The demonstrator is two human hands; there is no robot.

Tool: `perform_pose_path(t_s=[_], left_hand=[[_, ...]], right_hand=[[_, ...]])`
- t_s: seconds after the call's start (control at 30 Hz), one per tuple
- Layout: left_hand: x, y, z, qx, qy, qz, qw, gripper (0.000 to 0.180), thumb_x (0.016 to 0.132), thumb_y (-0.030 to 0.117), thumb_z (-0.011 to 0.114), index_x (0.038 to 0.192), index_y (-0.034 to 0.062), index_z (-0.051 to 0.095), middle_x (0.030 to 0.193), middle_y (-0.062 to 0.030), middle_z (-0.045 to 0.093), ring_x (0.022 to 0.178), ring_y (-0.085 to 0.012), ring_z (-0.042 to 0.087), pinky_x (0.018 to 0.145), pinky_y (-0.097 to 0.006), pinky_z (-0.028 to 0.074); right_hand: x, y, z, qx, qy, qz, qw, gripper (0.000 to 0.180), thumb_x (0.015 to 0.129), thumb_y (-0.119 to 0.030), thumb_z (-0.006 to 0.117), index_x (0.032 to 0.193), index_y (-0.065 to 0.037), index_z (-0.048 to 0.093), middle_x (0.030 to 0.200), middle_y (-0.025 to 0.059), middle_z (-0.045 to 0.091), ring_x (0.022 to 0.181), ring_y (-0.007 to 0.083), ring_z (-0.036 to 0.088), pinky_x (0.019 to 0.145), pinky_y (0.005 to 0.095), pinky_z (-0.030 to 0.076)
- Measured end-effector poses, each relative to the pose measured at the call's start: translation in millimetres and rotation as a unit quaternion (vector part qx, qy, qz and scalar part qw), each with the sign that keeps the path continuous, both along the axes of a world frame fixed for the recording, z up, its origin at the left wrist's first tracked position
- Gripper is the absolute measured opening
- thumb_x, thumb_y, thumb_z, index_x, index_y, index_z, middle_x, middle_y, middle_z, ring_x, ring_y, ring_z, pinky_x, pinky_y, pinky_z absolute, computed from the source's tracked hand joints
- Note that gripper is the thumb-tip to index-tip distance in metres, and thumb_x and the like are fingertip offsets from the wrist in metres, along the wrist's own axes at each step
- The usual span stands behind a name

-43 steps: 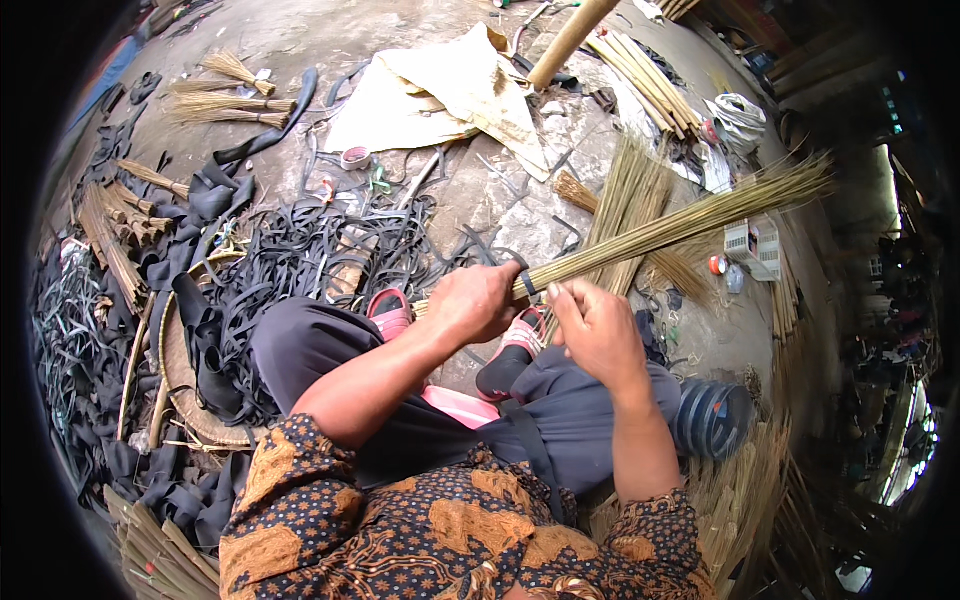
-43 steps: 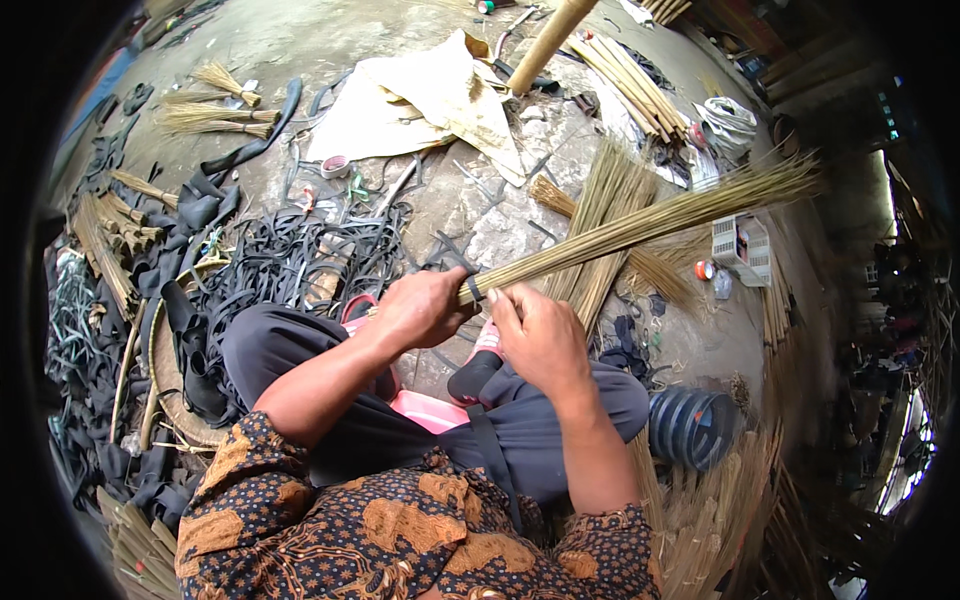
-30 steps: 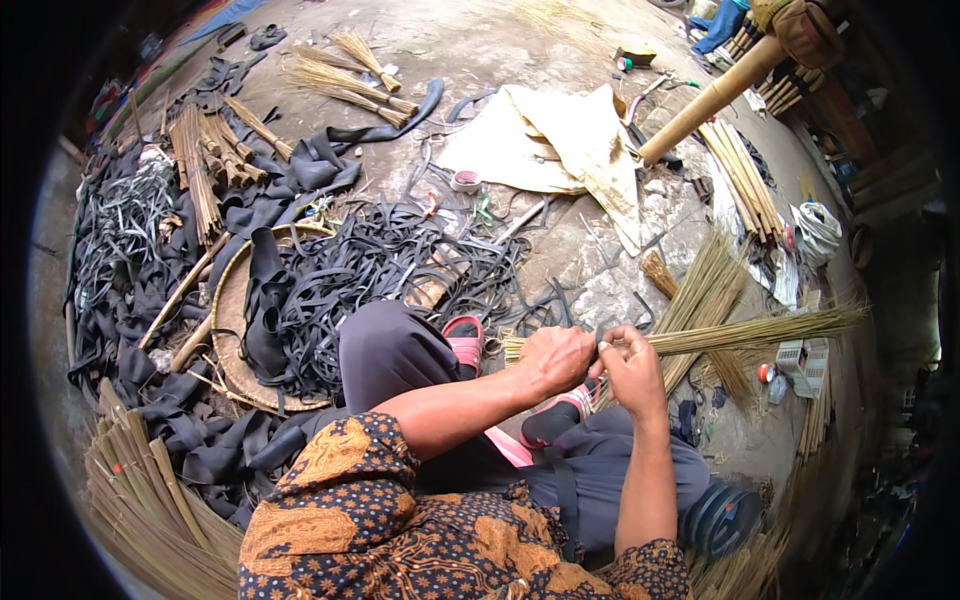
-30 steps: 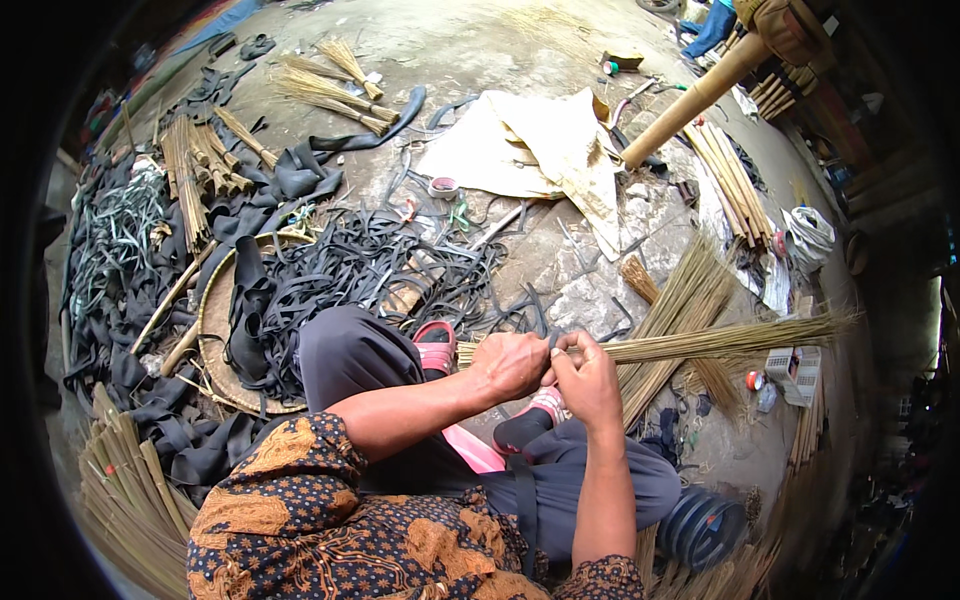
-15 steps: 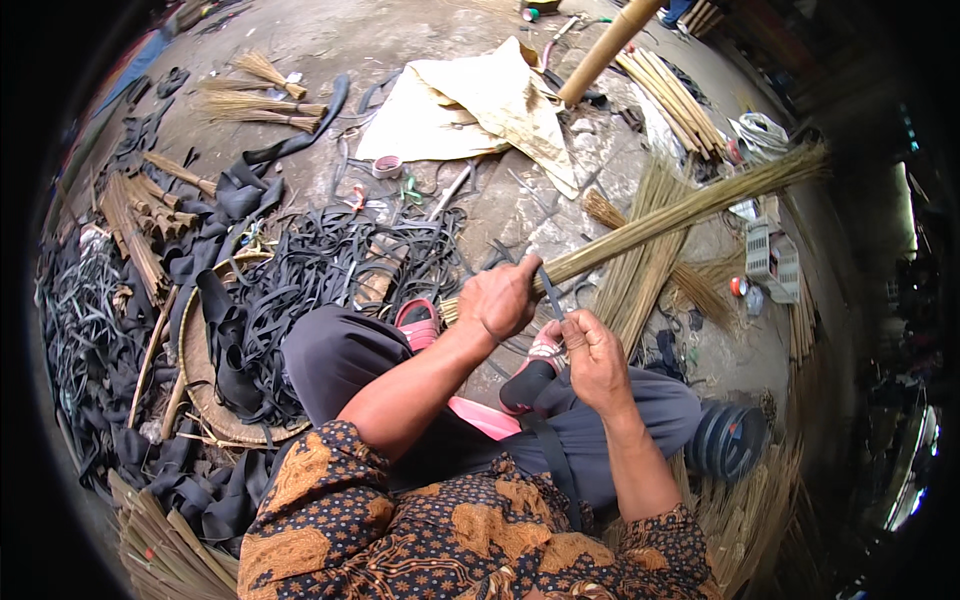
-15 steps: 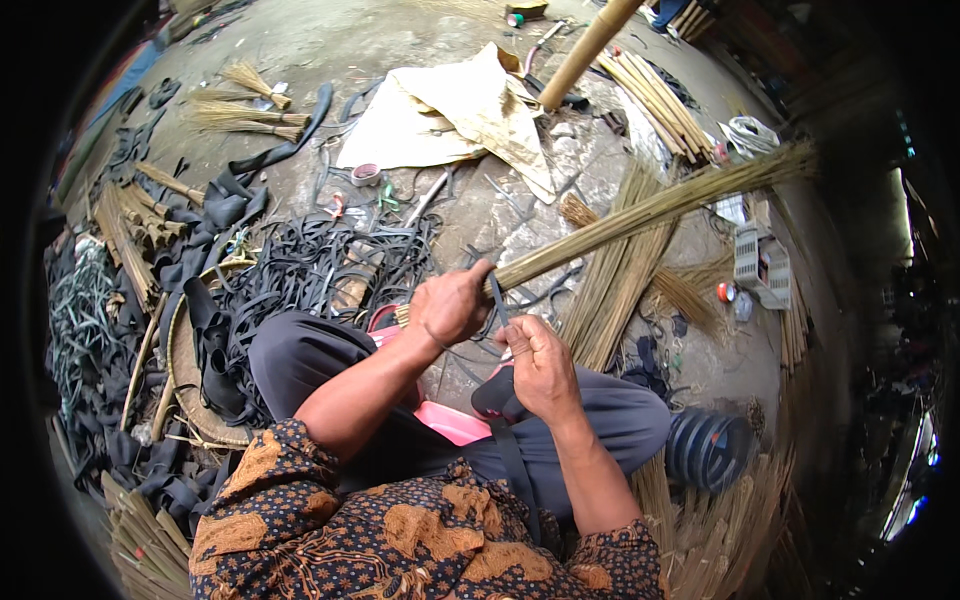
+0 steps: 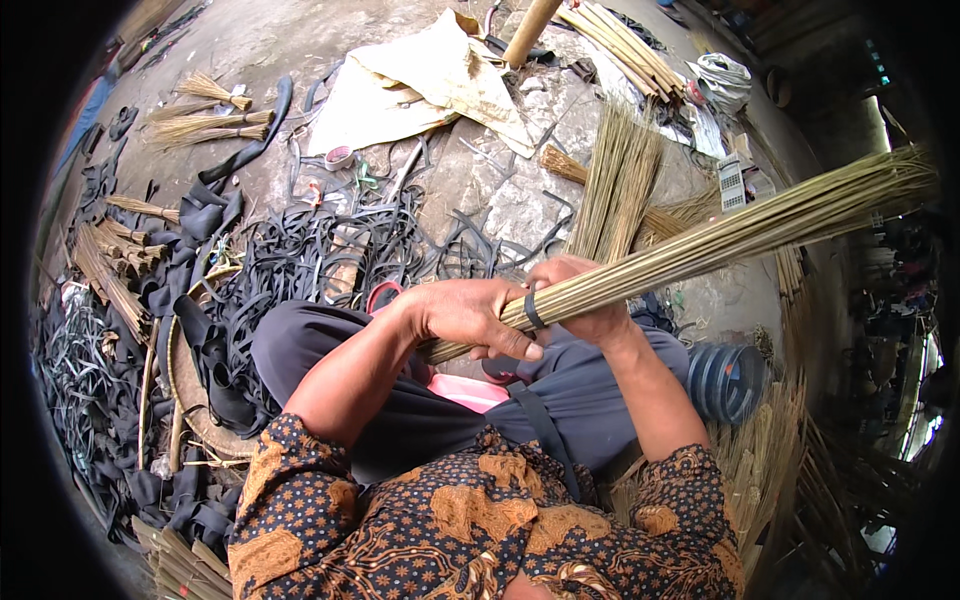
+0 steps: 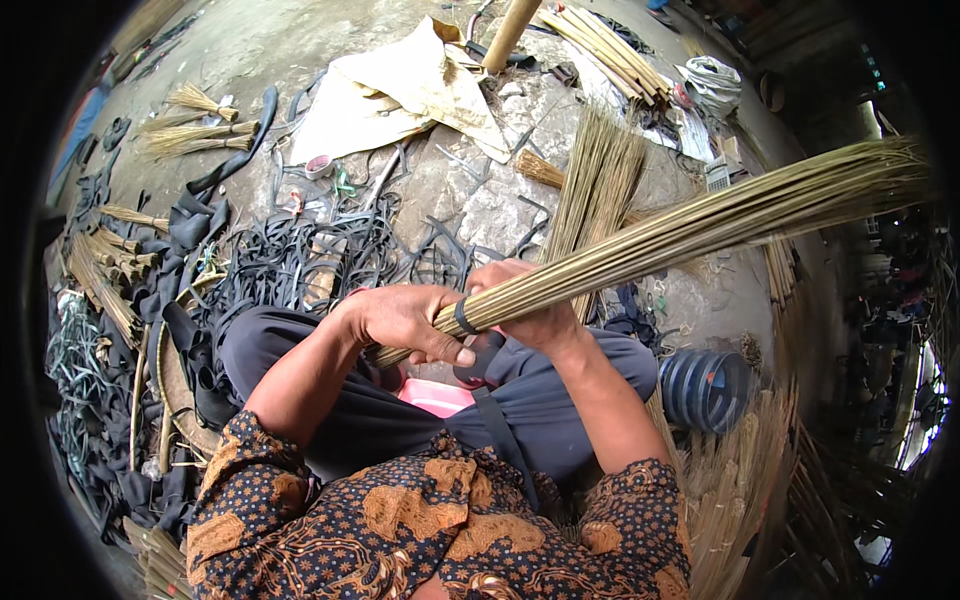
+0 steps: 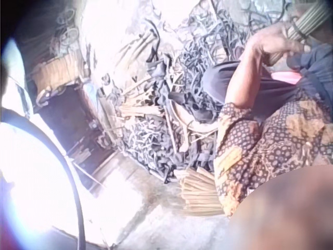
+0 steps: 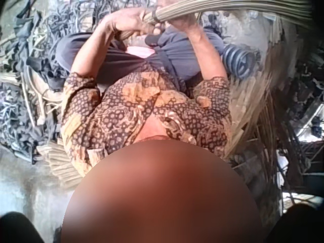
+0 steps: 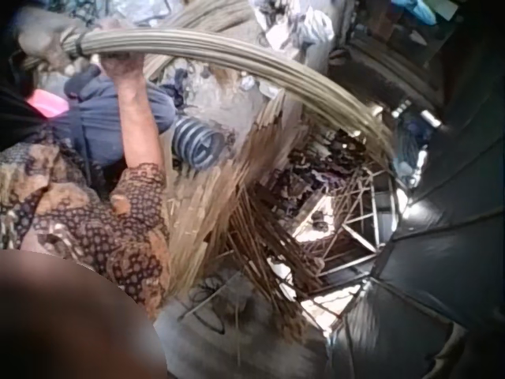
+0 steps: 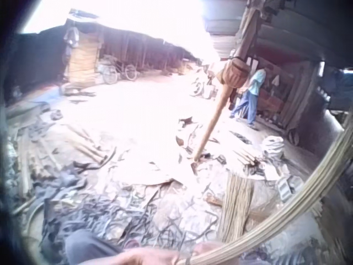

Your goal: The person gathers bundles of thin sticks and wraps them with black strips to secure them. They repeatedly pick up sticks, align them, and tie them with strips, then place the finished bundles aside.

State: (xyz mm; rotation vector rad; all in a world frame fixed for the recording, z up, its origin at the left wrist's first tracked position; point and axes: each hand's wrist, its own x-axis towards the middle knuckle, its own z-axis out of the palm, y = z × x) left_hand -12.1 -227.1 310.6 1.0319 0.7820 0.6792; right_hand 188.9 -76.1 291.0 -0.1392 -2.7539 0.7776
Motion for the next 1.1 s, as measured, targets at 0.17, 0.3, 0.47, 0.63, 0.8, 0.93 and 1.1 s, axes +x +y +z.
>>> perform_pose_path(t_s=[0.17, 0.3, 0.47, 0.63, 0.8, 0.93, 1.1], left_hand=[[10, 7, -13, 0.163, 0.209, 0.195, 0.944, 0.042, 0.091, 0.034, 0.085, 0.114, 0.0033, 0.067, 0.079, -0.0105, 0.071, 0.079, -0.0236, 0.069, 0.073, -0.04, 0.052], [16, 13, -32, 0.139, 0.457, 0.316, 0.82, 0.036, 0.093, 0.036, 0.074, 0.105, 0.0025, 0.065, 0.094, -0.0253, 0.073, 0.089, -0.0478, 0.07, 0.075, -0.056, 0.054], [24, 13, -53, 0.146, 0.526, 0.346, 0.764, 0.023, 0.093, 0.026, 0.066, 0.103, 0.004, 0.066, 0.09, -0.0213, 0.074, 0.081, -0.0438, 0.074, 0.07, -0.055, 0.059], [24, 10, -70, 0.161, 0.547, 0.364, 0.737, 0.022, 0.091, 0.024, 0.068, 0.098, 0.0035, 0.068, 0.089, -0.0211, 0.075, 0.077, -0.0416, 0.075, 0.065, -0.051, 0.06], [15, 17, -75, 0.125, 0.542, 0.339, 0.759, 0.043, 0.087, 0.027, 0.073, 0.127, 0.0129, 0.062, 0.095, -0.0189, 0.074, 0.083, -0.043, 0.074, 0.068, -0.052, 0.06], [14, 20, -75, 0.144, 0.566, 0.392, 0.711, 0.034, 0.093, 0.024, 0.068, 0.125, 0.0149, 0.059, 0.088, -0.0192, 0.072, 0.078, -0.0416, 0.075, 0.061, -0.052, 0.058], [17, 22, -75, 0.139, 0.553, 0.416, 0.709, 0.036, 0.093, 0.018, 0.067, 0.128, 0.0159, 0.06, 0.094, -0.0209, 0.068, 0.083, -0.0414, 0.074, 0.068, -0.053, 0.058]], right_hand=[[-14, -16, 51, 0.072, -0.067, -0.091, 0.991, 0.024, 0.104, -0.024, 0.063, 0.115, -0.005, 0.072, 0.106, 0.018, 0.074, 0.097, 0.0376, 0.072, 0.083, 0.047, 0.057], [-27, -29, 82, -0.063, -0.227, -0.25, 0.939, 0.026, 0.101, -0.024, 0.065, 0.108, -0.001, 0.074, 0.088, 0.0217, 0.074, 0.086, 0.0405, 0.074, 0.078, 0.0491, 0.056], [-77, -41, 47, -0.019, -0.143, -0.269, 0.952, 0.026, 0.098, -0.024, 0.067, 0.106, 0.0, 0.075, 0.079, 0.0202, 0.074, 0.077, 0.0359, 0.074, 0.073, 0.044, 0.056], [-84, -35, 26, -0.166, -0.163, -0.293, 0.928, 0.029, 0.1, -0.027, 0.068, 0.093, 0.001, 0.07, 0.071, 0.0137, 0.071, 0.062, 0.0212, 0.071, 0.063, 0.0359, 0.056], [-75, -42, 16, -0.324, -0.134, -0.258, 0.9, 0.034, 0.108, -0.032, 0.062, 0.098, 0.001, 0.067, 0.074, 0.0063, 0.069, 0.064, 0.0097, 0.067, 0.057, 0.0265, 0.052], [-61, -56, 0, -0.455, -0.016, -0.263, 0.851, 0.019, 0.109, -0.015, 0.059, 0.117, 0.002, 0.059, 0.087, 0.0068, 0.069, 0.069, 0.0097, 0.063, 0.062, 0.0266, 0.052], [-41, -45, -4, -0.316, -0.096, -0.26, 0.907, 0.02, 0.111, -0.018, 0.055, 0.112, 0.001, 0.061, 0.083, 0.0018, 0.062, 0.067, 0.0081, 0.054, 0.061, 0.0266, 0.048]])
